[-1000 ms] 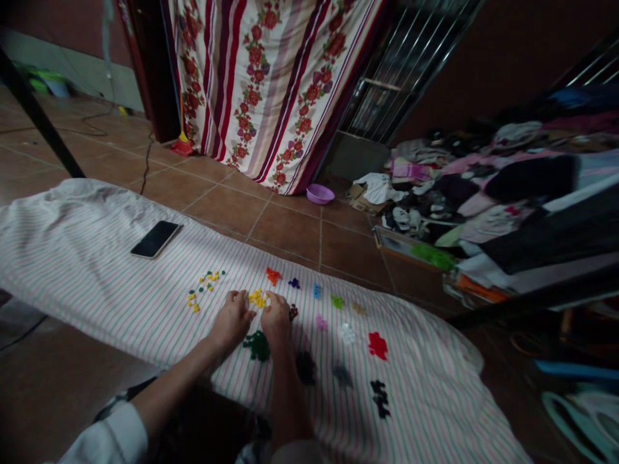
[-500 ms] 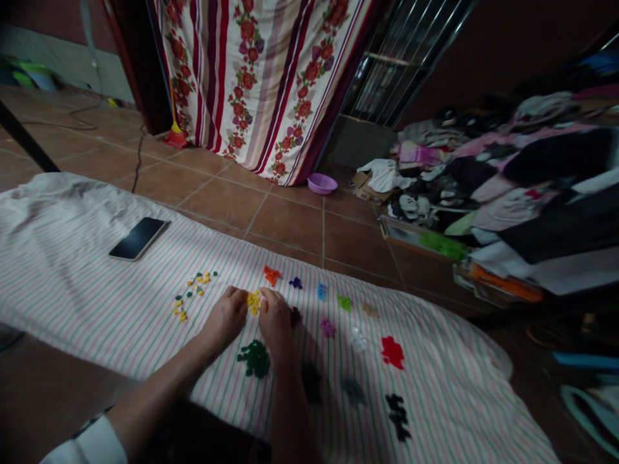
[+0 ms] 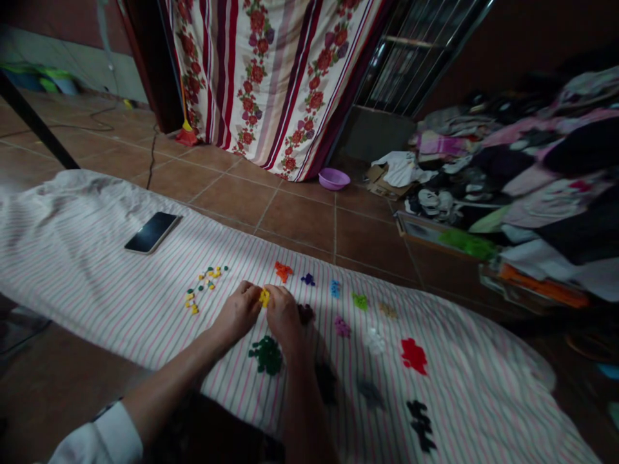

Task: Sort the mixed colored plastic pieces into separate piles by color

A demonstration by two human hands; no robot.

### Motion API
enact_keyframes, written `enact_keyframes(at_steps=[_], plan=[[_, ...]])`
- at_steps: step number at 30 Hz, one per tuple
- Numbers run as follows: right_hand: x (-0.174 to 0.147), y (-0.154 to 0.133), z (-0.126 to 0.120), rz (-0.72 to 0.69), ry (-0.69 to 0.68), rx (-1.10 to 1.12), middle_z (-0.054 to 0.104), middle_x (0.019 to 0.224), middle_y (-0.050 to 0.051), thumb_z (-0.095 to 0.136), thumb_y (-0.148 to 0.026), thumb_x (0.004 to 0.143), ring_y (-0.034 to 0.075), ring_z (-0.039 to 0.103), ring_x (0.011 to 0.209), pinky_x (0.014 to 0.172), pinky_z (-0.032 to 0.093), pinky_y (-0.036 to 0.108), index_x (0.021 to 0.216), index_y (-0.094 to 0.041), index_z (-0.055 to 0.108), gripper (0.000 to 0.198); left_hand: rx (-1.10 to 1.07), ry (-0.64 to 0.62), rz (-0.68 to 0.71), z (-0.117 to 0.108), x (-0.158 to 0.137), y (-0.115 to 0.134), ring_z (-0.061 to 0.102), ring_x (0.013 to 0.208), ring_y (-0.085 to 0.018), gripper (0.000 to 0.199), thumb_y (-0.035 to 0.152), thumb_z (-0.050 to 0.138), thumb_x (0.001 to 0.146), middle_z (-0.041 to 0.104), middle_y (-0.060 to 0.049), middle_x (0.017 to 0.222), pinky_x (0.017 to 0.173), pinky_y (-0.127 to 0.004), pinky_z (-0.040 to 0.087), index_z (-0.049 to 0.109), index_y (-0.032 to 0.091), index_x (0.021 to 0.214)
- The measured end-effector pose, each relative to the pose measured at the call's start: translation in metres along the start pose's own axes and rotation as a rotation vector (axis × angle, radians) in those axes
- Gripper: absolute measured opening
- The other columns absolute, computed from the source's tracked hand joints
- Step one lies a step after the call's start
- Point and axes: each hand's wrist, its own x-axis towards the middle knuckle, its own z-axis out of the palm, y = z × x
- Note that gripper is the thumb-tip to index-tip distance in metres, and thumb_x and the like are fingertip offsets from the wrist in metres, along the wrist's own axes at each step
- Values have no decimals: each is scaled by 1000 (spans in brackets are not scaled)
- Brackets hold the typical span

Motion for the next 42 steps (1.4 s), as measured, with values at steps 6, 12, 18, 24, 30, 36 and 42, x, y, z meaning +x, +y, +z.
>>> enact_keyframes(at_steps=[6,12,18,24,30,36,42], plan=[[-3,8,3,32,26,-49,66,101,10,36,-3,82,20,61,99,92,50,34,112,-17,66,44,-31,-24,-17,-7,-1,0,59,91,-15,20,17,44,87,54,-6,102,87,-30,50,57,18,103],[1,6,5,-33,-22,-15,65,102,10,40,-3,81,21,60,100,94,49,37,109,-18,67,42,65,-5,-13,-1,1,1,60,87,-15,20,19,45,89,53,-6,103,81,-30,50,58,21,104],[-1,6,-5,42,-55,76,64,101,8,49,-10,82,18,61,89,82,53,33,106,-17,66,31,17,23,-57,-3,3,2,60,87,-15,16,18,45,89,53,-6,99,81,-29,50,59,18,96],[-4,7,-6,87,-103,82,60,101,5,61,-12,75,14,59,77,74,53,30,110,-20,67,37,-26,27,-43,-7,0,0,60,88,-15,21,17,44,88,56,-7,104,81,-29,50,59,18,102],[1,2,-4,9,-98,137,64,98,5,55,-8,78,16,61,85,81,53,31,106,-20,68,32,-45,57,27,-9,0,-4,59,89,-16,22,15,41,89,60,-6,95,83,-30,49,60,18,99],[2,2,-6,42,-65,225,66,101,7,53,-10,80,17,63,89,79,56,31,103,-19,68,29,-114,85,40,-11,0,-8,61,93,-16,25,15,43,87,62,-7,102,87,-32,50,60,18,106],[-3,3,-5,44,-130,169,62,108,7,66,-16,74,20,63,97,86,55,36,110,-21,67,36,-171,116,-10,-15,-2,-8,62,96,-15,34,14,43,86,60,-10,113,90,-31,51,56,15,118]])
